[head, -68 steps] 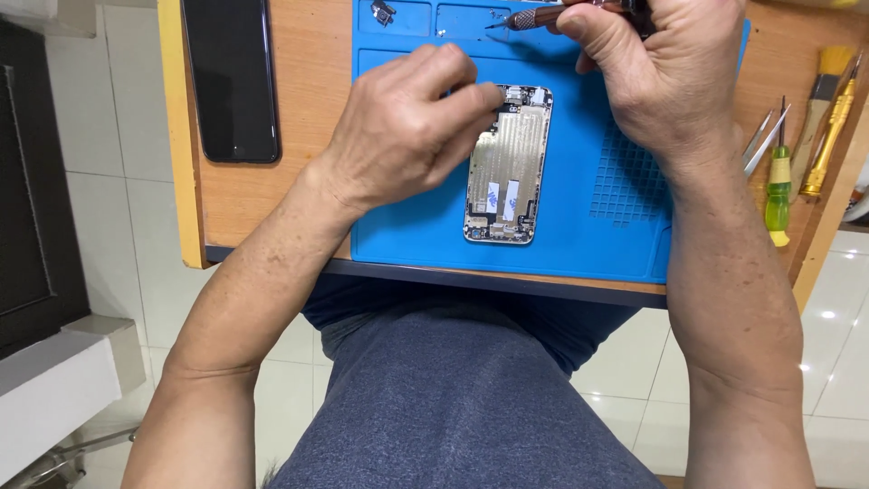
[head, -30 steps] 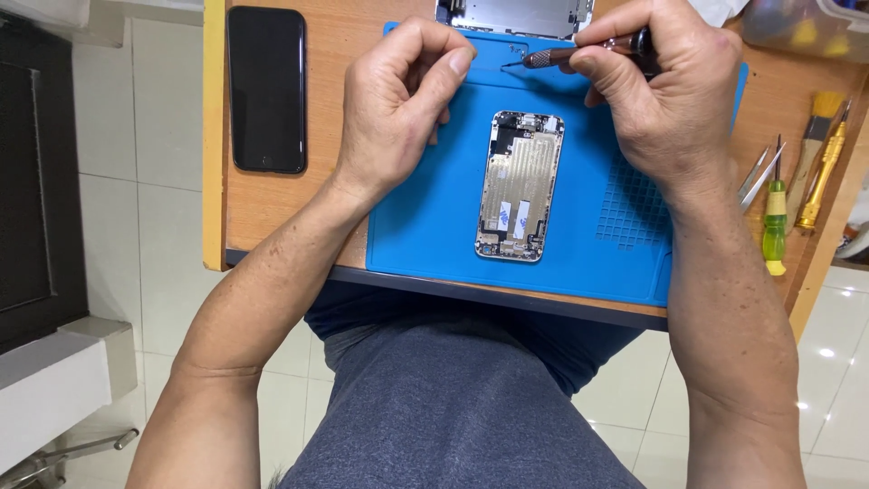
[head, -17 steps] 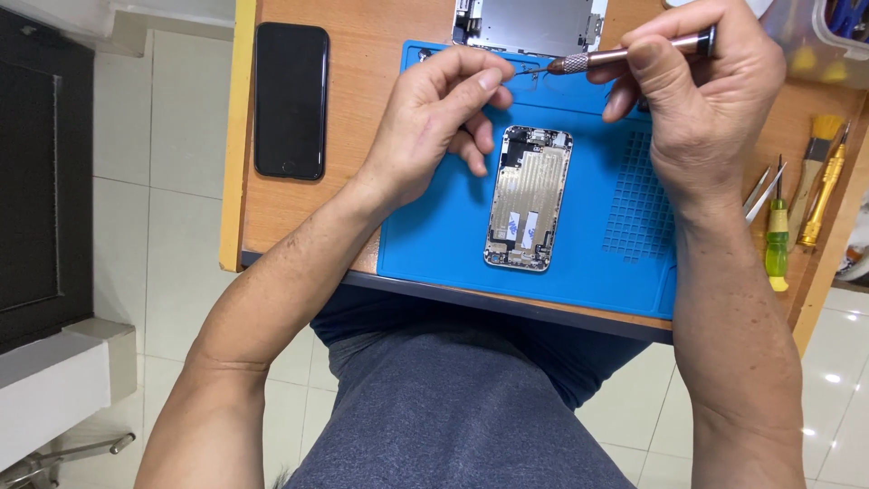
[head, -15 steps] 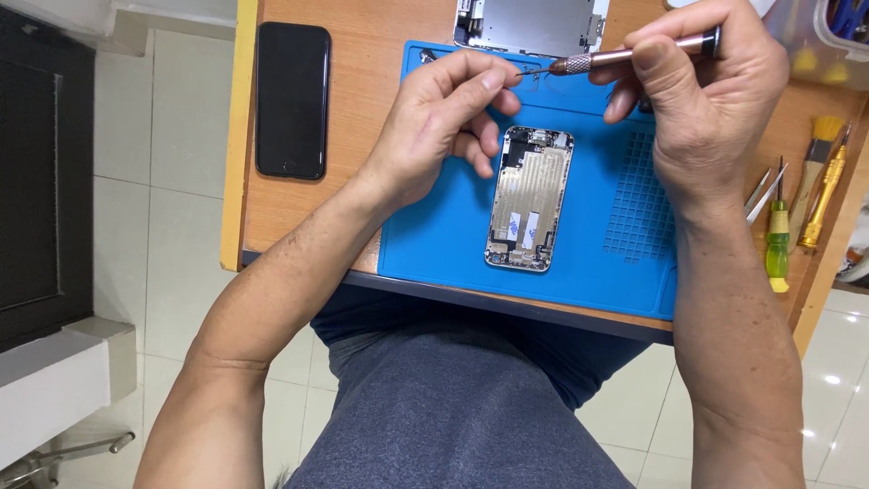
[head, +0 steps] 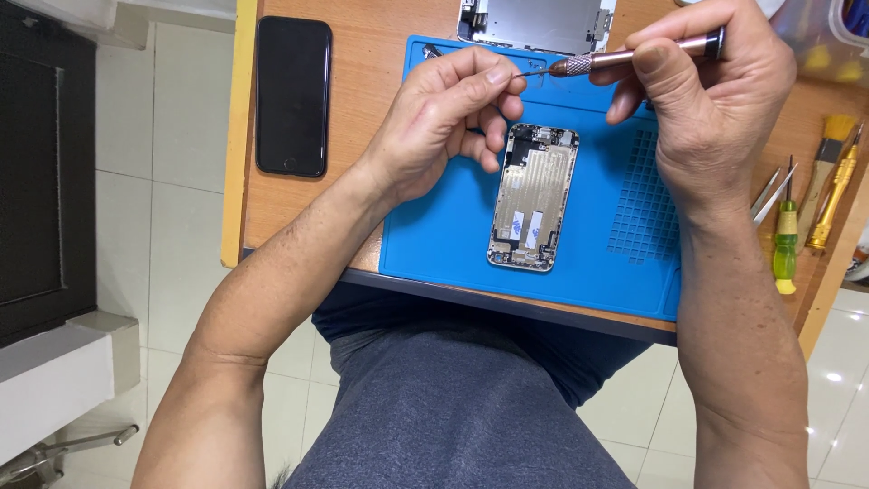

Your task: Repairing the internal components of a mobile phone using precision tools like a screwdriver and tweezers on an anti-static mat.

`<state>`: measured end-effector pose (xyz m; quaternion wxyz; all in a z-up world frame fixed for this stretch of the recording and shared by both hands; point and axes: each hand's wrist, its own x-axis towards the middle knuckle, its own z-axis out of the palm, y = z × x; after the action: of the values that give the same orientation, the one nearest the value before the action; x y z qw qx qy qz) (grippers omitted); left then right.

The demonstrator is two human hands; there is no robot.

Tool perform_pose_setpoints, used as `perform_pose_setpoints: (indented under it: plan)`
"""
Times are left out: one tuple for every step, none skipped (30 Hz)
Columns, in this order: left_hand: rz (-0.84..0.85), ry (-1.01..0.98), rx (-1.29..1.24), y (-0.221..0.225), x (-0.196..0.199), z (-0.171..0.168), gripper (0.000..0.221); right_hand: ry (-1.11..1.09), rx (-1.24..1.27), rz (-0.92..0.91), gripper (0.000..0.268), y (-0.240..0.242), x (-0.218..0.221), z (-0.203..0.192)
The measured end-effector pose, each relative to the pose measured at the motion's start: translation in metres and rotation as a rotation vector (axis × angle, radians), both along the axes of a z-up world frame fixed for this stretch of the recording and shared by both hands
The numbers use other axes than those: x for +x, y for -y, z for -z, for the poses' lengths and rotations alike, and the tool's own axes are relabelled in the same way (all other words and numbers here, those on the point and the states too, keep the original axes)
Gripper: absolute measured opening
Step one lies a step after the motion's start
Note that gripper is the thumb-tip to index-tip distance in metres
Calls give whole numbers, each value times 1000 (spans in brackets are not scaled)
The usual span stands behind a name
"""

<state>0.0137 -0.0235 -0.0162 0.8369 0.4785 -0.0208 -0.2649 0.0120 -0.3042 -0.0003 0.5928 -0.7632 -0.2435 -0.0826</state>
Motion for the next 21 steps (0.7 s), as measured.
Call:
perform_pose_setpoints:
  plan:
    - [0,0,0,0,0,0,27,0,0,0,31,0,0,0]
    - [0,1,-1,0,0,0,26,-1,-4,3,31,0,0,0]
    - [0,3,-3,0,0,0,25,-1,-8,5,31,0,-1,0]
    - [1,4,-3,0,0,-1,25,-1,-8,6,31,0,-1,-1]
    - [0,-1,5,1,0,-2,26,4,-14,1,31,0,-1,-1]
    - [-3,-5,12,1,0,-3,26,8,-19,-5,32,0,-1,-2]
    - [-3,-5,13,0,0,-3,26,8,-19,-5,32,-1,-1,-2]
    - [-2,7,14,0,-1,-3,26,9,-17,-2,31,-1,-1,-2]
    - [-2,18,16,0,-1,-3,26,9,-15,1,31,-1,-1,-2]
    - [-1,18,16,0,-1,-2,26,9,-15,1,31,-2,-2,-2]
    - [-4,35,19,1,-1,0,26,-3,-6,10,32,-2,-2,-2]
    - [-7,50,22,1,-1,1,26,-16,2,19,33,-3,-3,-2]
    - [-8,50,22,1,-1,1,26,-16,2,18,33,-3,-3,-3]
    - [-8,58,23,1,-1,2,26,-6,-7,7,33,-3,-3,-3]
    - [-8,67,24,1,0,2,26,5,-16,-3,33,-3,-3,-4]
    - [-8,66,24,2,-1,3,26,4,-15,-4,33,-2,-4,-5]
    - [-11,76,28,2,-1,4,26,12,-24,-4,33,-2,-5,-6]
    - [-14,85,32,2,-1,4,25,20,-32,-4,33,-2,-6,-7]
    - [-14,85,32,2,-1,5,25,20,-32,-4,33,-1,-6,-7]
    - [-12,92,26,2,-1,5,25,30,-51,-8,33,-1,-6,-8]
    - [-9,99,21,2,-1,6,24,39,-69,-12,33,0,-7,-8]
